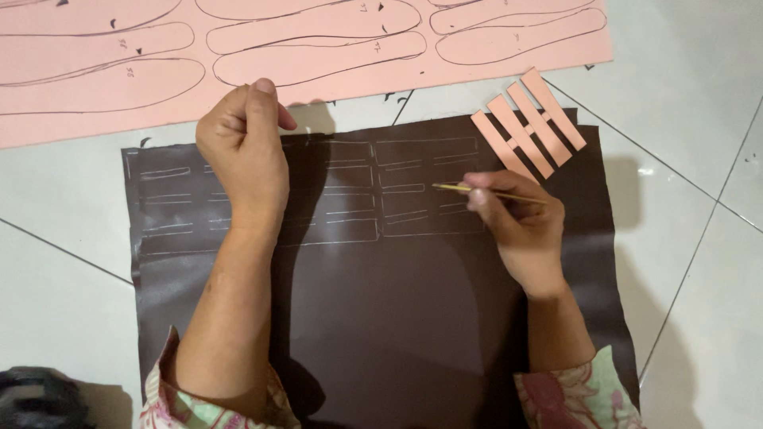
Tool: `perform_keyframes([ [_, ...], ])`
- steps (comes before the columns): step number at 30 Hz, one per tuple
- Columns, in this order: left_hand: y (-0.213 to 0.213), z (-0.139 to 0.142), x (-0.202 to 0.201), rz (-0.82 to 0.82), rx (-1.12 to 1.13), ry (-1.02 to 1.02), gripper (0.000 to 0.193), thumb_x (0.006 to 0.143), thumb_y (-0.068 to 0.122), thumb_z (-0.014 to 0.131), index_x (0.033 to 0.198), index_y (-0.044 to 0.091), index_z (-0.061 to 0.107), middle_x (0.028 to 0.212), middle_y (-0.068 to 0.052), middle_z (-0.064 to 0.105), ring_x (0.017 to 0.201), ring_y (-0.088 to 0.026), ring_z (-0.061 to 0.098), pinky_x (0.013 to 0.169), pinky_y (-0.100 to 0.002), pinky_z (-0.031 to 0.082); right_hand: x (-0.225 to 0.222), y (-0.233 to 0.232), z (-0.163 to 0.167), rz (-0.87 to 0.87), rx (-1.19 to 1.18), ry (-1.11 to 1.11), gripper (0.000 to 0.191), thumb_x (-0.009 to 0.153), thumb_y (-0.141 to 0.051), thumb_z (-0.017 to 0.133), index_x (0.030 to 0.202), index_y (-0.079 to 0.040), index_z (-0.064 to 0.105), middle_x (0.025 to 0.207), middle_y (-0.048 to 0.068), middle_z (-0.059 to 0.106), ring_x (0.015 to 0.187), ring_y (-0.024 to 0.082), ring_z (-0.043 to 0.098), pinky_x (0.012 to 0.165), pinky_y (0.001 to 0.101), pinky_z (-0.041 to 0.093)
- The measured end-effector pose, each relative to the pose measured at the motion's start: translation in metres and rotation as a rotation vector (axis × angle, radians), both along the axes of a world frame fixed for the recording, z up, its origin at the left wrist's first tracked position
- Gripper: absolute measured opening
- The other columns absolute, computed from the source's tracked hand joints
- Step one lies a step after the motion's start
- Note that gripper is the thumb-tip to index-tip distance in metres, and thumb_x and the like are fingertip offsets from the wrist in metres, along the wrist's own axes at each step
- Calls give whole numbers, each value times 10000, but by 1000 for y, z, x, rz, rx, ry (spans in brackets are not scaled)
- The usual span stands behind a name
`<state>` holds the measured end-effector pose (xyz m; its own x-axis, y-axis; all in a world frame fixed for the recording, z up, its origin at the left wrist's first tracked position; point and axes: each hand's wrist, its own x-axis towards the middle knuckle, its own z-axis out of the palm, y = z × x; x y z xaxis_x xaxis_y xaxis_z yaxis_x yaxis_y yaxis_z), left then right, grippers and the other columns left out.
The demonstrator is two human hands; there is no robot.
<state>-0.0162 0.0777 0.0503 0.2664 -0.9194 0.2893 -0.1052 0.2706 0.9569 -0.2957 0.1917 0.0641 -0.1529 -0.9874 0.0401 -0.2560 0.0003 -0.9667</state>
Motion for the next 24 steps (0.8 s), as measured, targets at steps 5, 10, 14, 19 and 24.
perform_keyframes([
  [5, -1, -1, 0, -2, 8, 20, 443, 1085, 161, 597, 667, 15, 578, 594, 32, 484, 588, -53, 351, 569, -279, 269, -8, -9, 9, -212, 7, -508, 183, 1093, -130, 561, 1125, -22, 704, 990, 106, 704, 876, 152, 681, 843, 298, 606],
  [10, 0, -2, 0, -14, -9, 35, 432, 1093, 154, 598, 686, 12, 581, 617, 29, 497, 613, -55, 366, 585, -280, 284, -17, -10, 18, -365, 51, -873, 207, 1098, -201, 541, 1131, -61, 690, 966, 35, 663, 820, 116, 638, 866, 287, 603],
  [14, -1, 0, 0, -9, -2, 32, 429, 1091, 150, 601, 685, 13, 579, 619, 26, 499, 616, -55, 367, 590, -279, 294, -21, -14, 18, -406, 76, -906, 182, 1084, -178, 579, 1191, -88, 696, 992, 7, 674, 797, 73, 622, 851, 246, 592],
  [19, 0, 1, 1, -4, 10, 23, 424, 1090, 150, 595, 689, 15, 582, 626, 25, 522, 620, -52, 389, 590, -275, 314, -23, -14, 17, -433, 69, -952, 191, 1093, -207, 587, 1196, -87, 695, 1003, 10, 683, 799, 53, 623, 869, 228, 584],
  [24, -1, -1, 0, -7, 3, 52, 423, 1086, 151, 599, 685, 20, 565, 632, 25, 523, 628, -55, 389, 594, -275, 320, -27, -14, 13, -458, 39, -1046, 284, 1104, -323, 564, 966, -95, 660, 817, -1, 589, 700, 77, 561, 781, 242, 568],
])
